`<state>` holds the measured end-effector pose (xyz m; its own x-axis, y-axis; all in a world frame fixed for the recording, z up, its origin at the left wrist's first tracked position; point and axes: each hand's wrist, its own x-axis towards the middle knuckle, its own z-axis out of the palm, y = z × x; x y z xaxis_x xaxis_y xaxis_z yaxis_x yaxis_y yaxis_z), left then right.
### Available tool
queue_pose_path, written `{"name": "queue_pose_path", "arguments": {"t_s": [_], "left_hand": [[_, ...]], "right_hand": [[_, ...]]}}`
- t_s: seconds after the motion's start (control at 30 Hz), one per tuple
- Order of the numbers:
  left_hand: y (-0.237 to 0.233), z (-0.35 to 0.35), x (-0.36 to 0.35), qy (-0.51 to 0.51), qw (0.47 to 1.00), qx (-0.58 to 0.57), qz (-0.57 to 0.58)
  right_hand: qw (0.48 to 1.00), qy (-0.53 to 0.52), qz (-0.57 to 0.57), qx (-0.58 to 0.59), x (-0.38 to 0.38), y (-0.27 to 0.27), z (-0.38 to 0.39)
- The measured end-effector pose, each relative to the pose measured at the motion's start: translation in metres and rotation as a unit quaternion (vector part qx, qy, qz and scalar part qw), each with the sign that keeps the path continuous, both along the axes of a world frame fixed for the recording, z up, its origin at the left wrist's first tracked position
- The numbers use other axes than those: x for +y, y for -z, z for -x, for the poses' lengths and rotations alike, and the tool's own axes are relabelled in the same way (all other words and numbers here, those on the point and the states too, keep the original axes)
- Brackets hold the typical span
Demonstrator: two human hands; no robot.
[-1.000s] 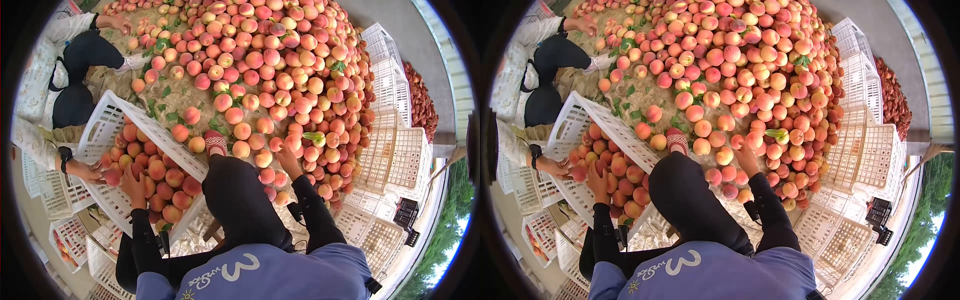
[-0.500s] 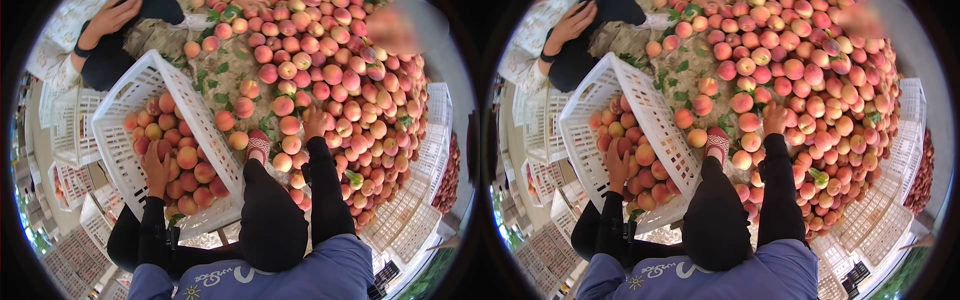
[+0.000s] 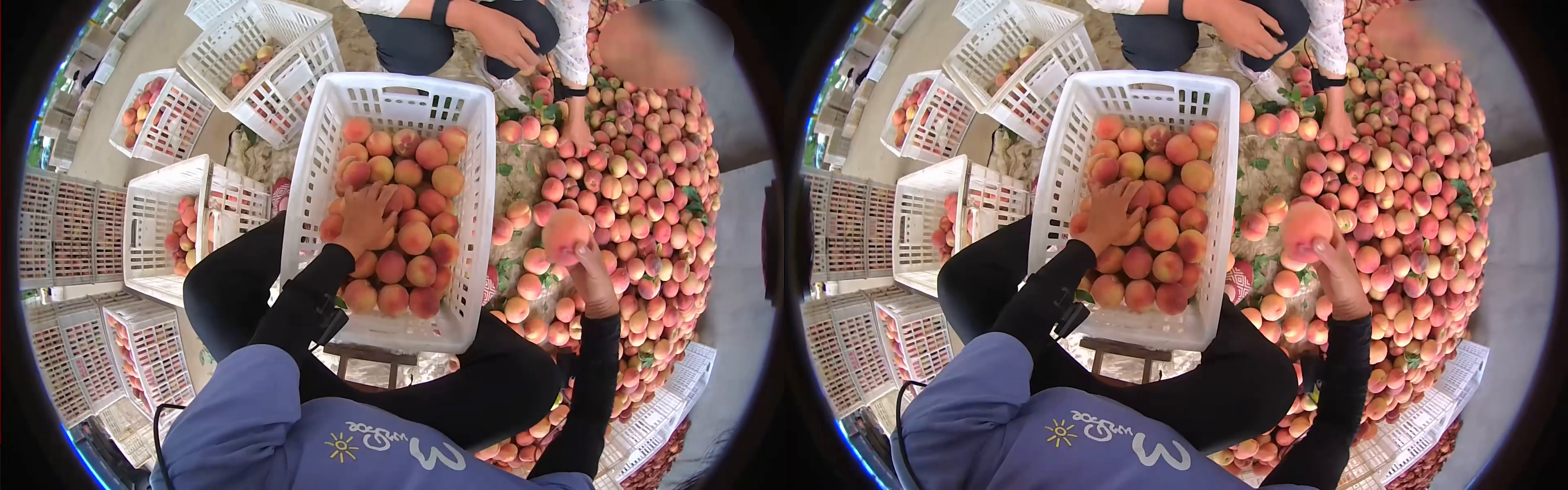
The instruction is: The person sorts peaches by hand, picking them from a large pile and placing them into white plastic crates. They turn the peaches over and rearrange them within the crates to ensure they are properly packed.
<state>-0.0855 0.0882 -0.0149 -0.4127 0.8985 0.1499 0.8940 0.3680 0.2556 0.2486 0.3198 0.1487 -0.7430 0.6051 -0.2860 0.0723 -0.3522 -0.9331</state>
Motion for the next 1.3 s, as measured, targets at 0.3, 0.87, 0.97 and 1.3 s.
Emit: {"name": "queue_pose_path", "arguments": {"t_s": [0.3, 0.87, 0.97, 1.3], "left_hand": [[0.002, 0.000, -0.003, -0.003, 0.997, -0.056, -0.060], [-0.009, -0.012, 0.002, 0.003, 0.996, -0.076, -0.037], [-0.018, -0.013, -0.001, 0.015, 0.997, -0.074, 0.000], [-0.005, -0.018, -0.001, -0.009, 0.999, -0.035, -0.035]], "right_hand": [[0.878, -0.339, -0.172, -0.291, -0.039, 0.041, 0.215], [0.836, -0.250, -0.428, -0.234, -0.057, 0.202, 0.214], [0.929, -0.205, -0.184, -0.247, -0.056, 0.169, 0.217], [0.629, -0.406, -0.652, -0.117, -0.119, 0.134, 0.367]]}}
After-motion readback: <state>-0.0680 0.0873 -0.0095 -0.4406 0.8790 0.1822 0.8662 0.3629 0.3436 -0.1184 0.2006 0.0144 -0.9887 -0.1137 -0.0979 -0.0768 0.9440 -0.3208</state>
